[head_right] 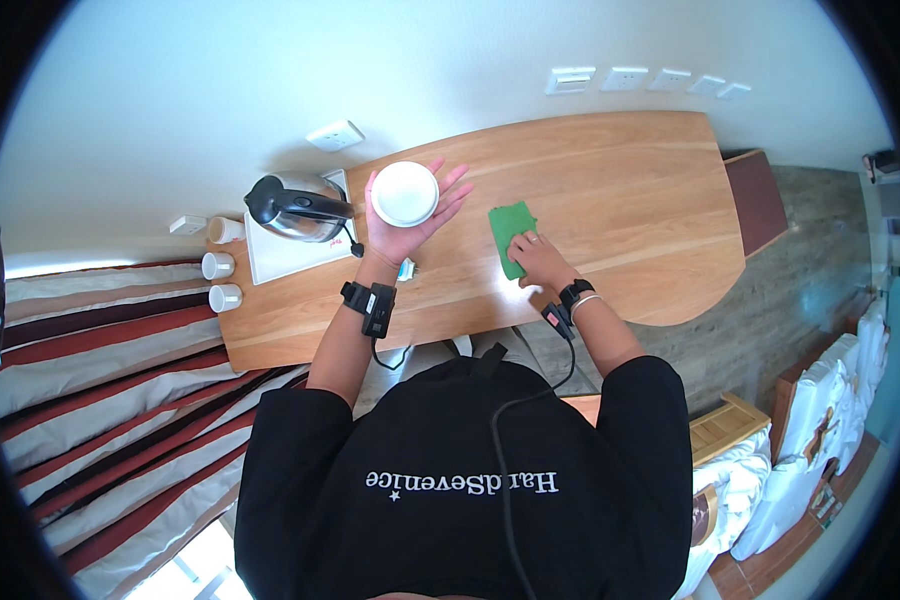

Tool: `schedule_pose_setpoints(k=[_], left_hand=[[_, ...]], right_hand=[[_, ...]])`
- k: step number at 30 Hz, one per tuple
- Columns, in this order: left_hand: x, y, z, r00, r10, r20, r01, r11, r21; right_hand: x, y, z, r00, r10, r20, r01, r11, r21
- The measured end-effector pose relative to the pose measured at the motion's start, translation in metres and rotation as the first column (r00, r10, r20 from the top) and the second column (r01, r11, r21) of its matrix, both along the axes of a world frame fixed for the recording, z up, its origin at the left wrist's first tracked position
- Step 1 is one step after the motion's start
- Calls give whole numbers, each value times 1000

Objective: The person cleans a kettle and several cups with a cloth before arranging them on a tray and wiping the table surface.

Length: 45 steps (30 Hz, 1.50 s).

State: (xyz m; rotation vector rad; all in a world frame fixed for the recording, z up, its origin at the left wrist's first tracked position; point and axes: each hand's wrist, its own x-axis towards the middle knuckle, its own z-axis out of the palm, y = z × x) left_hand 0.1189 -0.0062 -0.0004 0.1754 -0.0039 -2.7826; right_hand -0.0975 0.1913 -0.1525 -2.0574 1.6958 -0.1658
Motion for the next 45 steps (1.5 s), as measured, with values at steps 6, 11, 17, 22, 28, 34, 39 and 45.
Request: schedule_pose_setpoints(k=[6, 11, 17, 22, 28, 34, 39, 45], left_hand=[[-3, 5, 26, 988, 28, -153, -19, 998, 56], [10, 9, 36, 983, 8, -183, -43, 981, -188], [20, -1, 13, 928, 190, -321, -175, 982, 76], [24, 5, 24, 937, 258, -234, -263, 965, 8], [19, 17, 67, 929, 367, 54, -340, 899, -277], [17, 17, 56, 903, 417, 105, -369, 876, -311], [20, 18, 47, 915, 399, 62, -361, 877, -316], [16, 21, 56, 875, 444, 195, -338, 847, -411]], right_hand=[[1, -2, -15, 966, 10, -259, -94, 945, -315], [17, -36, 33, 852, -497, 166, 503, 864, 6], [-1, -74, 114, 126, -362, 924, 663, 723, 193], [17, -88, 202, 131, -154, 979, 711, 703, 15], [57, -103, 256, 557, -102, 824, 710, 573, -409], [95, -113, 266, 858, -164, 486, 499, 486, -717], [118, -106, 256, 936, -311, 165, 296, 440, -848], [118, -109, 252, 960, -268, 86, 211, 483, -850]])
